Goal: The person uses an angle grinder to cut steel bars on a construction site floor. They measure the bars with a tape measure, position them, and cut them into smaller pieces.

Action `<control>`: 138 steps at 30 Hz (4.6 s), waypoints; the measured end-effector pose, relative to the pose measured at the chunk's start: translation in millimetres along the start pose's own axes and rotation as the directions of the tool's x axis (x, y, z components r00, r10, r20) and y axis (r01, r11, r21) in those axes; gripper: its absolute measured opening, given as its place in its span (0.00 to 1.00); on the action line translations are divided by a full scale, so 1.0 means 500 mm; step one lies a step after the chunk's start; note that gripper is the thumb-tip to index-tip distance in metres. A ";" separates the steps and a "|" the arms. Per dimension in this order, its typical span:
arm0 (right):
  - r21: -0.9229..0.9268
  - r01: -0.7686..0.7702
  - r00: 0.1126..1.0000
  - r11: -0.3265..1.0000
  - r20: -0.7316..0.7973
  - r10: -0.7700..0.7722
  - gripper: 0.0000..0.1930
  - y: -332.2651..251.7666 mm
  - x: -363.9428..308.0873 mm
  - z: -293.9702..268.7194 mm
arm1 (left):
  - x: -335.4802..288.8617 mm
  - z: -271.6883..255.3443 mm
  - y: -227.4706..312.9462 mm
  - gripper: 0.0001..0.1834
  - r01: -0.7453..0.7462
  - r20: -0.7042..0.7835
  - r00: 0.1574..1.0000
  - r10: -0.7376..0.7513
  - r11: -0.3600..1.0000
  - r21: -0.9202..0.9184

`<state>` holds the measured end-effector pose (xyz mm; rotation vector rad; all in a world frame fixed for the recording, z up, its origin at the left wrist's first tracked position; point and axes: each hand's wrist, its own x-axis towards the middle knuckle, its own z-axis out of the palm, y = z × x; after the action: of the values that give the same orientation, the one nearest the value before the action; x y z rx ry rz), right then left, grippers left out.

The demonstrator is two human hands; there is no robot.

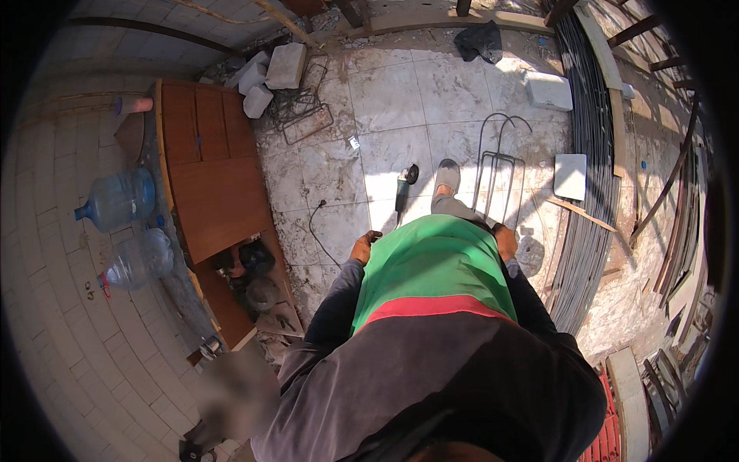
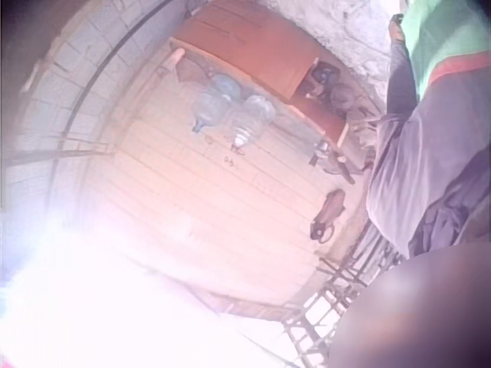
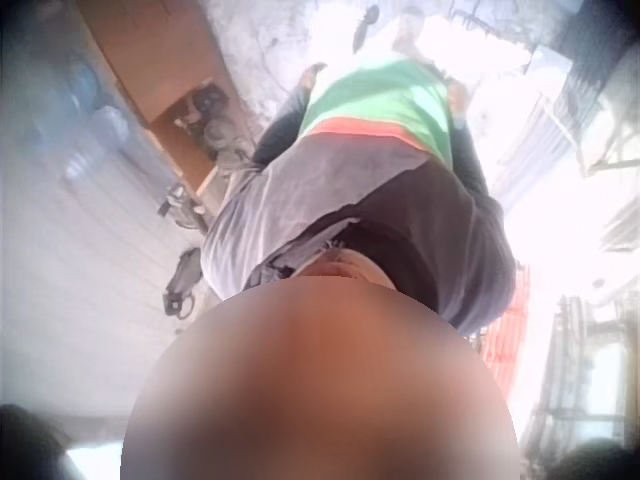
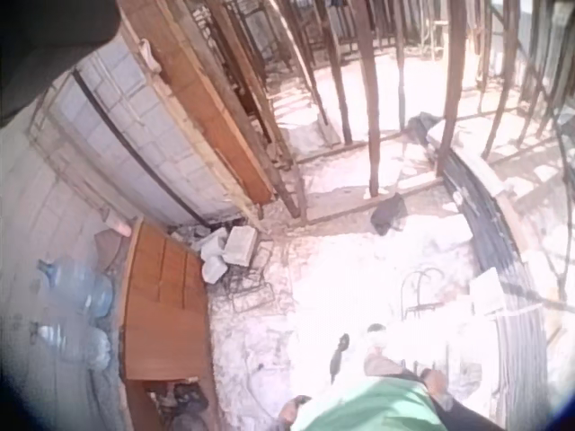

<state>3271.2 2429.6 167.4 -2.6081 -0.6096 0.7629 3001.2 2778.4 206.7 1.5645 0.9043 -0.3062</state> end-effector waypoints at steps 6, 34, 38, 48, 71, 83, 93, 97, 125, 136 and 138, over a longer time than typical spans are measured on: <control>0.511 0.204 0.950 0.835 0.102 -0.295 0.12 -0.099 0.090 -0.154 | 0.029 -0.011 0.144 0.18 0.206 -0.225 0.930 -0.292 0.917 -0.342; 0.145 0.573 0.665 0.806 0.492 -0.562 0.17 -0.534 0.593 0.000 | 0.283 -0.486 0.073 0.21 0.213 -0.353 0.921 -0.167 0.972 0.096; 0.044 0.694 0.550 0.719 0.612 -0.569 0.18 -0.685 0.686 -0.045 | 0.292 -0.669 0.059 0.17 0.118 -0.458 0.817 -0.350 0.879 -0.462; 0.312 0.538 0.404 0.783 0.720 -0.565 0.20 -1.316 0.823 -0.243 | 0.149 -0.683 -0.179 0.11 -0.081 -0.418 0.544 -0.728 0.450 -0.889; -0.125 0.741 -0.662 -0.659 0.025 -0.749 0.20 -2.749 0.956 0.725 | 0.499 -0.505 0.332 0.12 -0.710 -0.012 0.009 -1.000 0.003 -0.705; -0.068 0.741 -0.653 -0.668 -0.305 -0.694 0.32 -2.511 0.821 0.593 | 0.773 -0.508 0.570 0.16 -0.914 0.453 0.092 -0.887 -0.255 -0.315; 0.647 0.754 -0.460 -0.118 0.647 0.608 0.28 -1.988 1.047 0.704 | 0.804 -0.513 0.557 0.18 -0.634 0.177 -0.053 -0.983 -0.104 -0.766; 0.699 0.444 -0.468 -0.560 0.714 0.520 0.21 -1.860 0.973 0.612 | 1.015 -0.396 0.583 0.18 -0.479 0.013 -0.032 -0.999 0.004 -0.878; 0.605 0.651 0.312 -0.458 0.336 0.888 0.15 -1.408 -0.165 0.471 | 0.542 -0.453 0.437 0.14 -0.993 0.535 -0.058 -0.843 0.104 0.056; 0.718 0.459 0.496 -0.524 0.283 0.821 0.15 -1.262 -0.393 0.602 | 0.270 -0.396 0.277 0.18 -0.962 0.647 0.028 -0.762 0.155 0.225; 0.901 0.175 0.421 -0.396 0.295 0.858 0.20 -1.245 -0.399 0.643 | 0.275 -0.379 0.243 0.19 -0.991 0.583 -0.008 -0.813 0.085 0.105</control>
<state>2747.2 2924.9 272.5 -0.9764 1.2027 0.0372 3119.5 3011.0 246.4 1.7206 -1.6266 -2.0419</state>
